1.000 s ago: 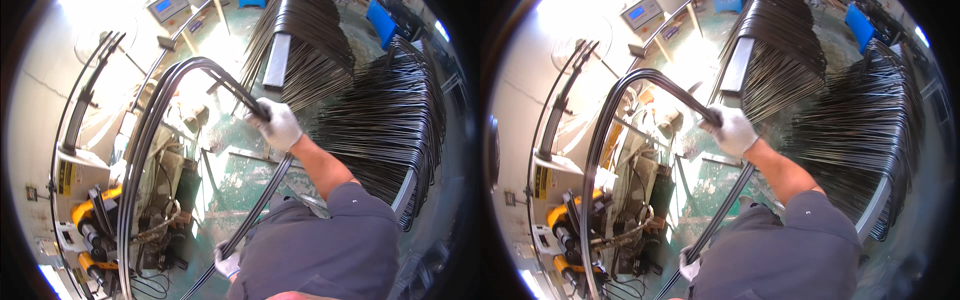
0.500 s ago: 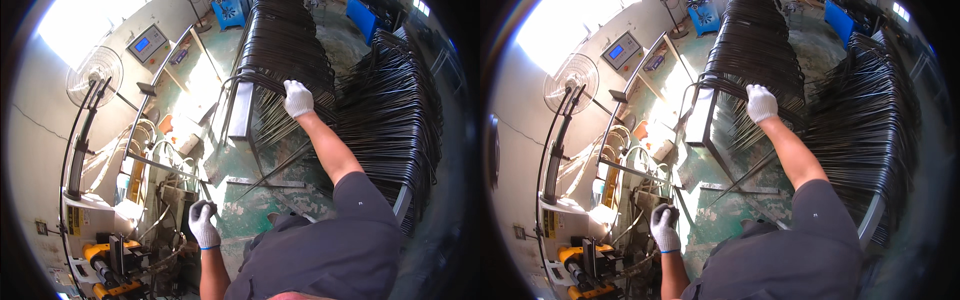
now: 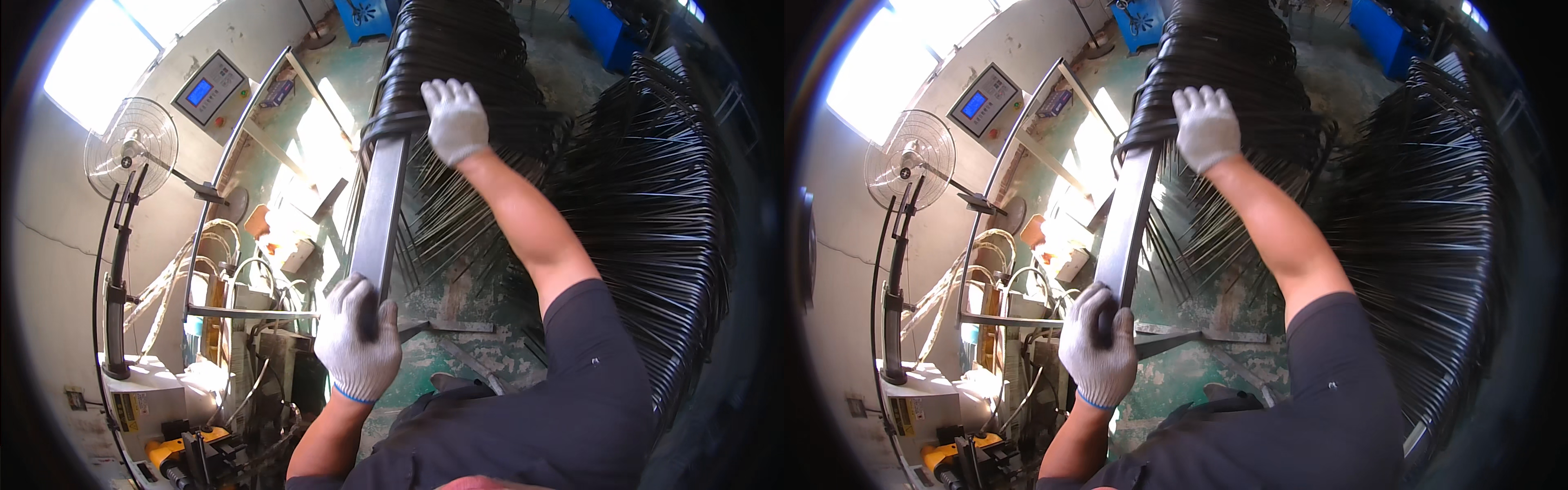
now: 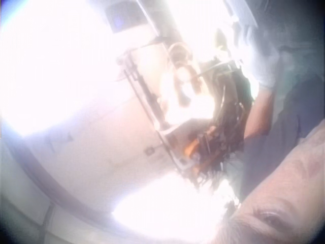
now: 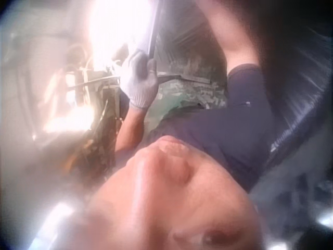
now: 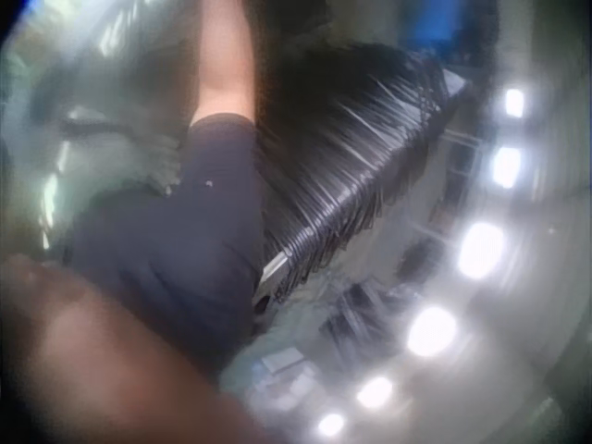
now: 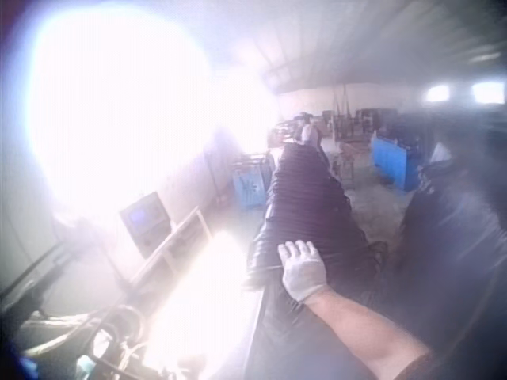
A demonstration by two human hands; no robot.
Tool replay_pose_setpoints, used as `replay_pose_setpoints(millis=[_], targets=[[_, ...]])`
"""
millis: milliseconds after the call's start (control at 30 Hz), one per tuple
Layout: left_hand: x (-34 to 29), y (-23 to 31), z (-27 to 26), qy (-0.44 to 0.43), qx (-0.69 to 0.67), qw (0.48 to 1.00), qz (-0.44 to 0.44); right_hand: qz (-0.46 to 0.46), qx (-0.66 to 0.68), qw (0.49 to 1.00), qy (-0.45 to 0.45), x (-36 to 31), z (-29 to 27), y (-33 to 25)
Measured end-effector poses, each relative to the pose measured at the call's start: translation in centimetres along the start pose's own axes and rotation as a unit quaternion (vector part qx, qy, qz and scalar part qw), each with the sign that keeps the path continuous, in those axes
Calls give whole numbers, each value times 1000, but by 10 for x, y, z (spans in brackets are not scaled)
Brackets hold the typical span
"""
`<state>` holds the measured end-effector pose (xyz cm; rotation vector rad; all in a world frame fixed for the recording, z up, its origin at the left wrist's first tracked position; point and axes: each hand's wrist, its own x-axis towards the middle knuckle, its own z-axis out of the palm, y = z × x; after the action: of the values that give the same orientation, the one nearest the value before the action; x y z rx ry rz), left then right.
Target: The person bends metal bars using a bending machine and then wraps a metal frame with plastic wrap.
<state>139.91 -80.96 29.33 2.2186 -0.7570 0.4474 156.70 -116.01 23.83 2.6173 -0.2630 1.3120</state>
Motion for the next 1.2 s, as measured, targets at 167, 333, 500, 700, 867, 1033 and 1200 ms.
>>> replay_pose_setpoints(millis=[167, 333, 500, 700, 867, 1033, 1200], targets=[[7, 3, -3, -31, -8, 999, 0, 213, -51, 961, -169, 86, 147, 71], [11, -11, 1, -18, -11, 1000, -4, 284, -50, 918, -272, 112, 171, 70], [5, -12, -8, 2, -1, 1000, 1, 322, -21, 895, -306, 108, 168, 35], [2, -15, -13, 19, -36, 999, 6, 157, 41, 987, 11, -13, 131, -5], [-66, -34, -52, 16, -177, 982, -64, 105, 332, 937, -15, -229, 16, -175], [-259, -76, -111, 24, -14, 982, -186, -14, 384, 784, -487, -503, -129, -243], [-564, -84, -192, 210, 2, 787, -579, -156, 234, 605, -745, -593, -200, -280]])
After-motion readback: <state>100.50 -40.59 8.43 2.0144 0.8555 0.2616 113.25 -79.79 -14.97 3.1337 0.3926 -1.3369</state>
